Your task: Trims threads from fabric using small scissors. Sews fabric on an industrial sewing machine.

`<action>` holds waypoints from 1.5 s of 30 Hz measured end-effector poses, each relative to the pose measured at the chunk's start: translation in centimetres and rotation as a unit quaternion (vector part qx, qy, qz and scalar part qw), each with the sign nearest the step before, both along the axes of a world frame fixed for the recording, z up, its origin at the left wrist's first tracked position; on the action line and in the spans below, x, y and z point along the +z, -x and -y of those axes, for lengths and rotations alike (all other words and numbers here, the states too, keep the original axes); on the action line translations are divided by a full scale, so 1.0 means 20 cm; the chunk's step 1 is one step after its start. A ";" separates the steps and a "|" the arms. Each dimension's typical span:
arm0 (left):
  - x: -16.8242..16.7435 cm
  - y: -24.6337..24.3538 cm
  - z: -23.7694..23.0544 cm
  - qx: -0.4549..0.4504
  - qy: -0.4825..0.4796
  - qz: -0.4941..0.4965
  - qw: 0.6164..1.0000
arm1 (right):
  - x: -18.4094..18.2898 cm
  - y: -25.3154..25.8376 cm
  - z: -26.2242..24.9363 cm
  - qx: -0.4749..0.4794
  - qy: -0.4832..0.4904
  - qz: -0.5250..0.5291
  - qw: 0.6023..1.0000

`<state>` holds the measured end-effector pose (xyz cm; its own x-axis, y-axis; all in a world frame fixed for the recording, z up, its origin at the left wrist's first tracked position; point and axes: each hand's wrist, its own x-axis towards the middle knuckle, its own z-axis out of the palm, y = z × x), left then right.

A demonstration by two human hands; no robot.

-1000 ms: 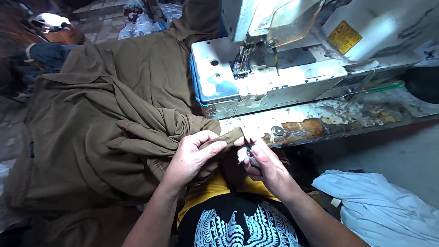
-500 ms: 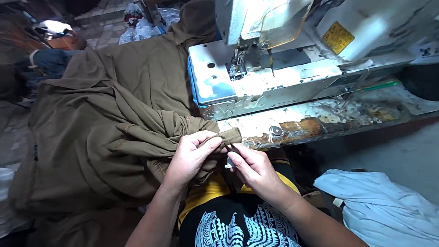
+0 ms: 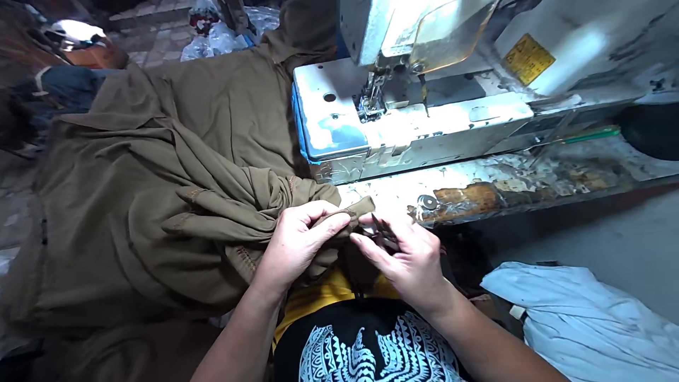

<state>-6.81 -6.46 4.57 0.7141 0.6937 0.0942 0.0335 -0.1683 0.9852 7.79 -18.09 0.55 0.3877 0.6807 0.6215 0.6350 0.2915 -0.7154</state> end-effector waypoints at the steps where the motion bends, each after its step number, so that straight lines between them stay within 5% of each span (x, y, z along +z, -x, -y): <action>1: 0.00 0.00 0.00 -0.001 -0.009 -0.004 1.000 | -0.01 0.01 -0.01 -0.019 0.003 0.018 1.000; 5: 0.00 0.00 0.00 -0.010 -0.026 -0.020 0.999 | -0.01 0.01 -0.05 -0.025 -0.012 0.033 0.999; 9: 0.01 0.01 0.00 -0.041 -0.014 -0.015 0.999 | 0.03 -0.03 0.03 0.195 -0.050 -0.232 0.952; 12: 0.00 0.02 -0.01 -0.038 -0.010 -0.011 0.999 | 0.04 -0.06 0.07 0.252 -0.057 -0.275 0.926; 18: 0.00 0.01 -0.02 -0.046 -0.002 -0.007 0.999 | 0.04 -0.12 0.02 0.260 -0.054 -0.038 0.963; 21: -0.02 0.00 -0.01 -0.038 -0.053 -0.035 0.997 | -0.04 -0.21 0.01 0.105 -0.007 0.084 0.991; 26: -0.05 -0.03 0.00 -0.039 -0.120 -0.064 0.990 | -0.06 -0.21 0.07 0.036 0.025 0.074 0.996; 31: -0.04 -0.02 0.00 -0.052 -0.067 -0.043 0.995 | 0.06 -0.12 0.07 0.168 -0.021 0.080 0.982; 34: -0.04 0.00 -0.01 -0.048 -0.065 -0.033 0.996 | -0.04 -0.21 0.06 0.032 0.019 0.132 0.990; 36: -0.04 0.01 -0.02 -0.044 -0.059 -0.028 0.997 | -0.10 -0.36 0.09 -0.071 0.075 0.077 0.992; 38: -0.04 0.01 -0.03 -0.041 -0.050 -0.024 0.998 | -0.04 -0.36 0.13 -0.070 0.091 0.024 0.993; 45: -0.02 0.00 -0.01 -0.027 -0.038 -0.034 0.998 | 0.05 0.00 0.18 0.199 0.167 -0.190 0.947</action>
